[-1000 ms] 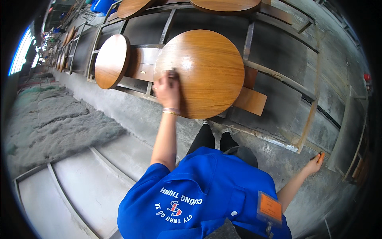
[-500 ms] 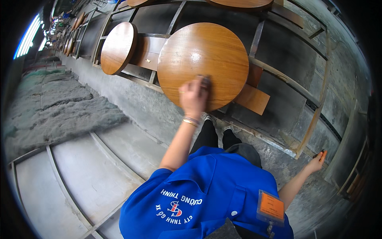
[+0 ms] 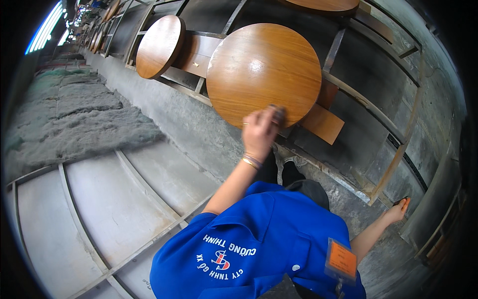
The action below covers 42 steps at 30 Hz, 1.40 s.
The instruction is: The person repeatedly wipes and buffs several round wooden tabletops using a small abrasive pad and a cloth. The person alternates between applying the pad and wiping with the cloth, moving between multiple tabletops on metal racks.
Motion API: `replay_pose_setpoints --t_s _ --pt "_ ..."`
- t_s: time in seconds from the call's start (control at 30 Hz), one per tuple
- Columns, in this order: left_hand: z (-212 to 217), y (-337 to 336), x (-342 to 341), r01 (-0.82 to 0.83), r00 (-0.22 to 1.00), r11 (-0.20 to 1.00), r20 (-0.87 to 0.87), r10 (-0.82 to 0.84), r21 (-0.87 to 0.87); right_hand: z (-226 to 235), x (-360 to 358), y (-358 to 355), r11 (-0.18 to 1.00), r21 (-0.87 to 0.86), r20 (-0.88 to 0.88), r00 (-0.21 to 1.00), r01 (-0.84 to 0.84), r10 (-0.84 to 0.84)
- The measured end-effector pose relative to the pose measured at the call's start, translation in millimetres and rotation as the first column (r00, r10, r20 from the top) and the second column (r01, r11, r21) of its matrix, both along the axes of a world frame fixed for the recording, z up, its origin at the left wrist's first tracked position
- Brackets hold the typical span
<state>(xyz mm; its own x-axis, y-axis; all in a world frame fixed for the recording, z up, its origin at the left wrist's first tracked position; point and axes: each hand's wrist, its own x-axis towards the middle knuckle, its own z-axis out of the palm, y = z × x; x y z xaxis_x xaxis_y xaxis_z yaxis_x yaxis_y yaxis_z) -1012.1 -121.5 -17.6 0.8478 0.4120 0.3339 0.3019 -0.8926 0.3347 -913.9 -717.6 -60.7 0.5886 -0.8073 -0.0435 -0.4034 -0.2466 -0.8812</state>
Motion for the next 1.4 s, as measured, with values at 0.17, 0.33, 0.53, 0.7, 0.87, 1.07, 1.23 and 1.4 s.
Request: replay_pose_setpoints --t_s 0.17,0.33,0.53,0.7,0.87,1.07,1.23,1.4 --pt "10 113 -19 -0.46 0.888 0.888 0.021 0.46 0.02 10 3 -30 0.994 -0.109 -0.031 0.999 0.02 -0.024" --pt "12 13 21 -0.094 0.995 0.995 0.029 0.093 0.034 1 1 -45 0.98 0.087 0.057 0.982 0.177 -0.182" --pt "-4 65 49 -0.073 0.996 0.991 -0.037 0.077 0.11 11 3 -54 0.982 0.135 0.127 0.981 0.129 -0.146" --pt "2 147 57 -0.57 0.821 0.818 0.044 0.569 0.079 36 -21 -61 0.96 0.035 0.009 0.96 0.279 -0.279" --pt "2 -1 110 -0.127 0.99 0.992 0.067 0.127 0.006 26 -30 -47 0.949 0.091 -0.015 0.953 0.302 -0.302" --pt "2 26 113 -0.005 0.999 0.997 0.032 0.003 0.081 26 -9 -35 0.96 0.168 0.079 0.968 0.224 -0.24" --pt "17 130 102 -0.639 0.768 0.769 -0.03 0.639 0.027 46 -28 -45 0.937 0.162 0.09 0.941 0.31 -0.327" --pt "1 -5 139 -0.096 0.995 0.993 0.025 0.095 0.065 33 -55 -53 0.924 0.101 0.011 0.928 0.369 -0.371"
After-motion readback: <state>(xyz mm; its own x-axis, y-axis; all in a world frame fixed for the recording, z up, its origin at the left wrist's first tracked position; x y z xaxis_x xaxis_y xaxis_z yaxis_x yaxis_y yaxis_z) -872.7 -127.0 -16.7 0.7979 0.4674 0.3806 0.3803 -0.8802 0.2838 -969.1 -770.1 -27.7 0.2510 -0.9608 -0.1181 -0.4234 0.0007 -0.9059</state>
